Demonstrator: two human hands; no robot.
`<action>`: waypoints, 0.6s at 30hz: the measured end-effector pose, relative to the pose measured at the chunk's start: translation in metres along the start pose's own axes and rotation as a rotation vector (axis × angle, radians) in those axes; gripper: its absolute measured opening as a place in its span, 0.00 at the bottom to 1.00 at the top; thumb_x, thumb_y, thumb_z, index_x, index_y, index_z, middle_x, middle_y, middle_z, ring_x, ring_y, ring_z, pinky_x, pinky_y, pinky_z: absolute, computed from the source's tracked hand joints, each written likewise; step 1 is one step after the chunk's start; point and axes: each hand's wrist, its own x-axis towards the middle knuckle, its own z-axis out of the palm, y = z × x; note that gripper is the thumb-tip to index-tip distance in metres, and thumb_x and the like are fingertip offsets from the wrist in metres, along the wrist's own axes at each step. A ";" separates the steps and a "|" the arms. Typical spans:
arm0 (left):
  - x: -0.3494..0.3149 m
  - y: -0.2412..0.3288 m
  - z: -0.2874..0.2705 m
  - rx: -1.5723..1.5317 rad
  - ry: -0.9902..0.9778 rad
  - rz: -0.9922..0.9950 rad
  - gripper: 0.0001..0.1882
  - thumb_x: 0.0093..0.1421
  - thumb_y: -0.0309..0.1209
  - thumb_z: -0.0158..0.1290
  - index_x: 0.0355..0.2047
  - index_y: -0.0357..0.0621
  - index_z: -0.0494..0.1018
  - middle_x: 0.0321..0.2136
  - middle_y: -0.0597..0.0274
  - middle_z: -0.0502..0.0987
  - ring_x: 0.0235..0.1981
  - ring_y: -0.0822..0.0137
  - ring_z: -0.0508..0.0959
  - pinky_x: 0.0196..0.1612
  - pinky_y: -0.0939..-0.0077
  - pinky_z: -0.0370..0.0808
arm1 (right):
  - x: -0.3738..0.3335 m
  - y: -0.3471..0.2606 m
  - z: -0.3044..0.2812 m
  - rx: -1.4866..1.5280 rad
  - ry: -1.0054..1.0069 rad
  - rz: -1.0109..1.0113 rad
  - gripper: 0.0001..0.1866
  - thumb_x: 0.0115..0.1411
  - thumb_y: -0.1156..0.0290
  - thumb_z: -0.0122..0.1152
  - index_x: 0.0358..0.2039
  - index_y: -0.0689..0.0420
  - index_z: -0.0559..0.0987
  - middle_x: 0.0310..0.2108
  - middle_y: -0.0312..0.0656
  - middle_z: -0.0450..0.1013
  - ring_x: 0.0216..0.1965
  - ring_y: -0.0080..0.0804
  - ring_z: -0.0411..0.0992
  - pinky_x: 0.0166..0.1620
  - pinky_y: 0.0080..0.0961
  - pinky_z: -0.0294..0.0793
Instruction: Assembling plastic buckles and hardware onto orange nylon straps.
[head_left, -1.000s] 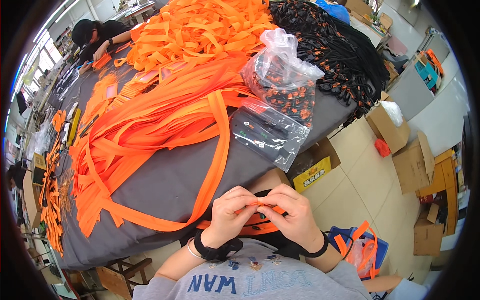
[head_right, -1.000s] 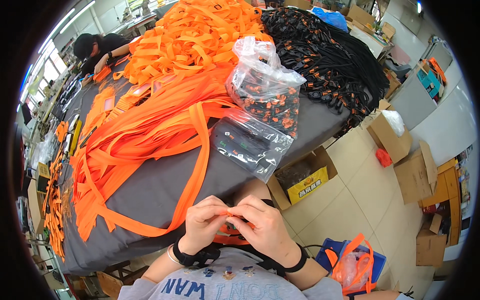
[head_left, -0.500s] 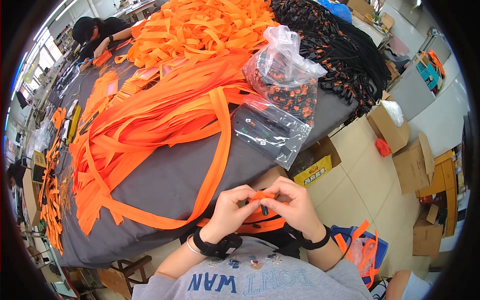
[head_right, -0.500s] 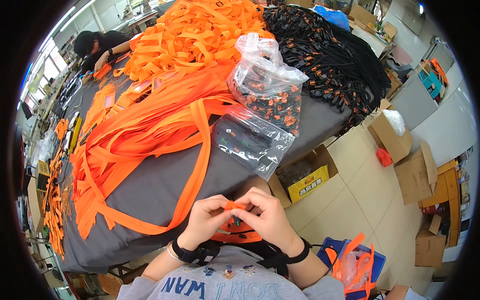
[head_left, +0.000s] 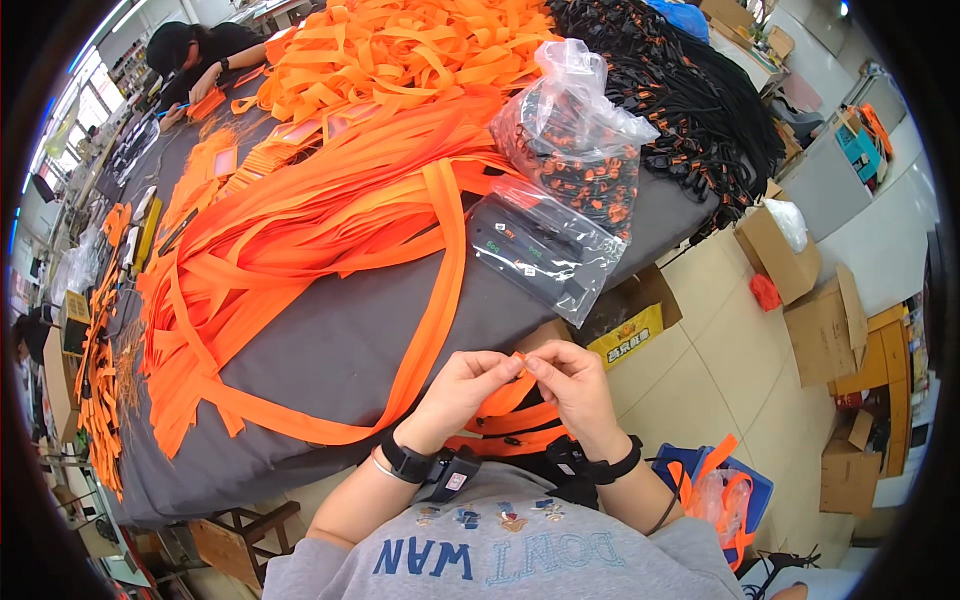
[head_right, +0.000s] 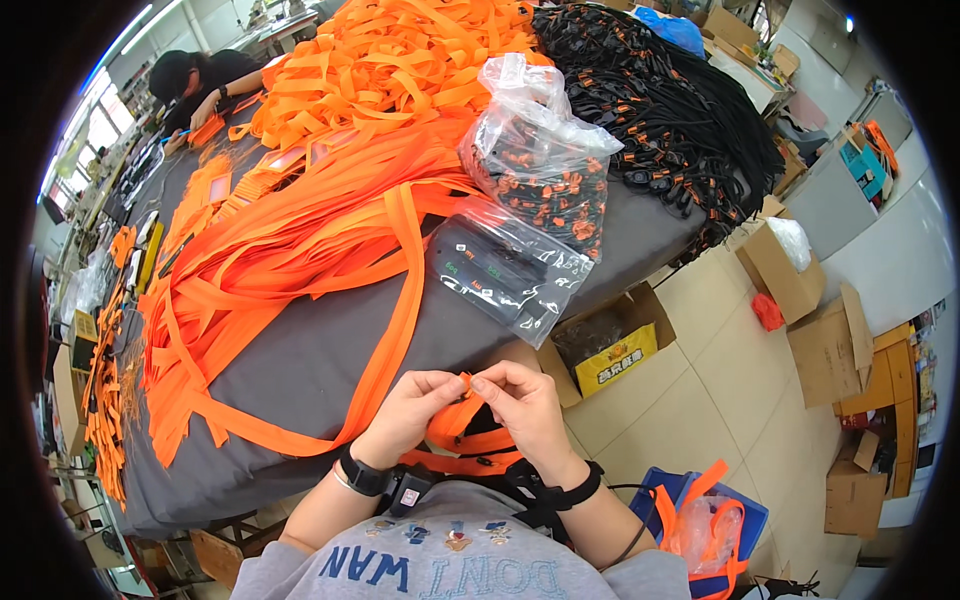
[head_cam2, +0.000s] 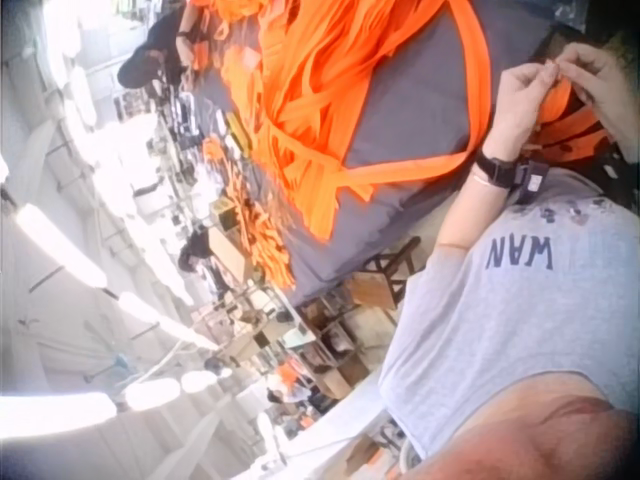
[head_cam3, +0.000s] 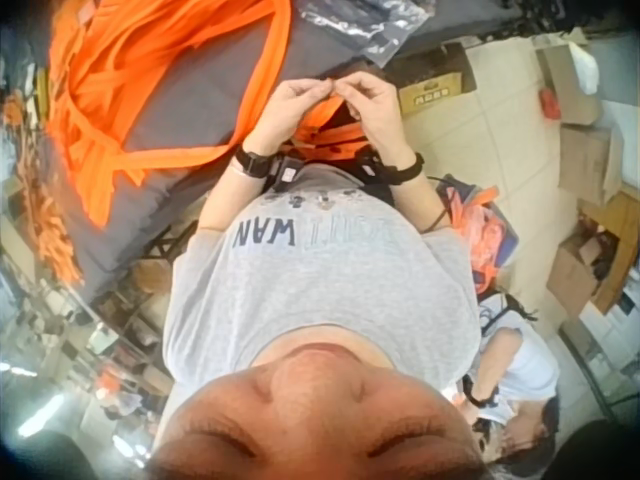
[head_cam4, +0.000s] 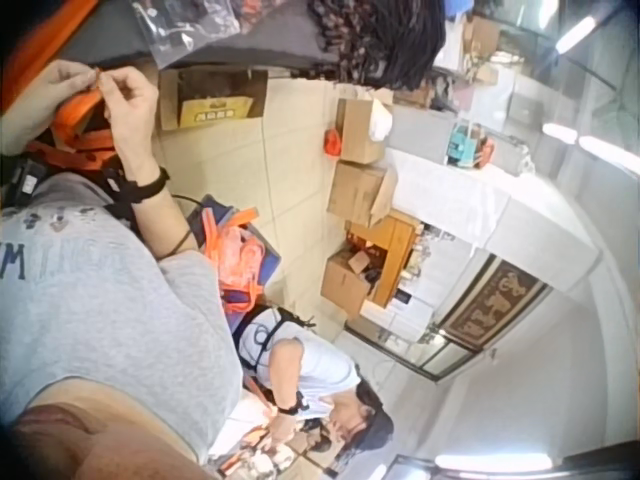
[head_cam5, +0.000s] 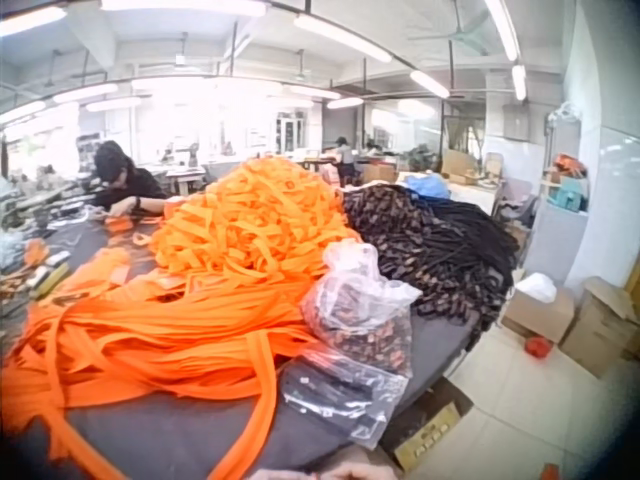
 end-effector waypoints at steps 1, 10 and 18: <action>0.000 0.000 0.000 0.064 -0.014 -0.007 0.15 0.61 0.40 0.54 0.30 0.39 0.77 0.17 0.78 0.67 0.19 0.87 0.60 0.20 0.87 0.55 | 0.000 0.001 0.000 0.025 0.010 0.007 0.05 0.59 0.72 0.59 0.30 0.61 0.78 0.19 0.28 0.69 0.17 0.11 0.61 0.21 0.10 0.58; -0.012 -0.019 -0.019 0.408 -0.308 -0.141 0.12 0.61 0.35 0.53 0.29 0.37 0.76 0.19 0.74 0.70 0.22 0.83 0.67 0.27 0.86 0.65 | 0.006 -0.038 -0.113 0.309 0.561 -0.299 0.05 0.62 0.69 0.55 0.30 0.55 0.72 0.21 0.29 0.66 0.18 0.13 0.59 0.21 0.11 0.59; -0.015 -0.027 -0.033 0.368 -0.366 -0.212 0.14 0.59 0.30 0.55 0.44 0.38 0.73 0.29 0.70 0.76 0.28 0.81 0.74 0.34 0.86 0.73 | -0.022 -0.058 -0.127 0.243 0.662 -0.355 0.08 0.64 0.66 0.52 0.31 0.56 0.71 0.21 0.29 0.64 0.19 0.14 0.58 0.24 0.13 0.58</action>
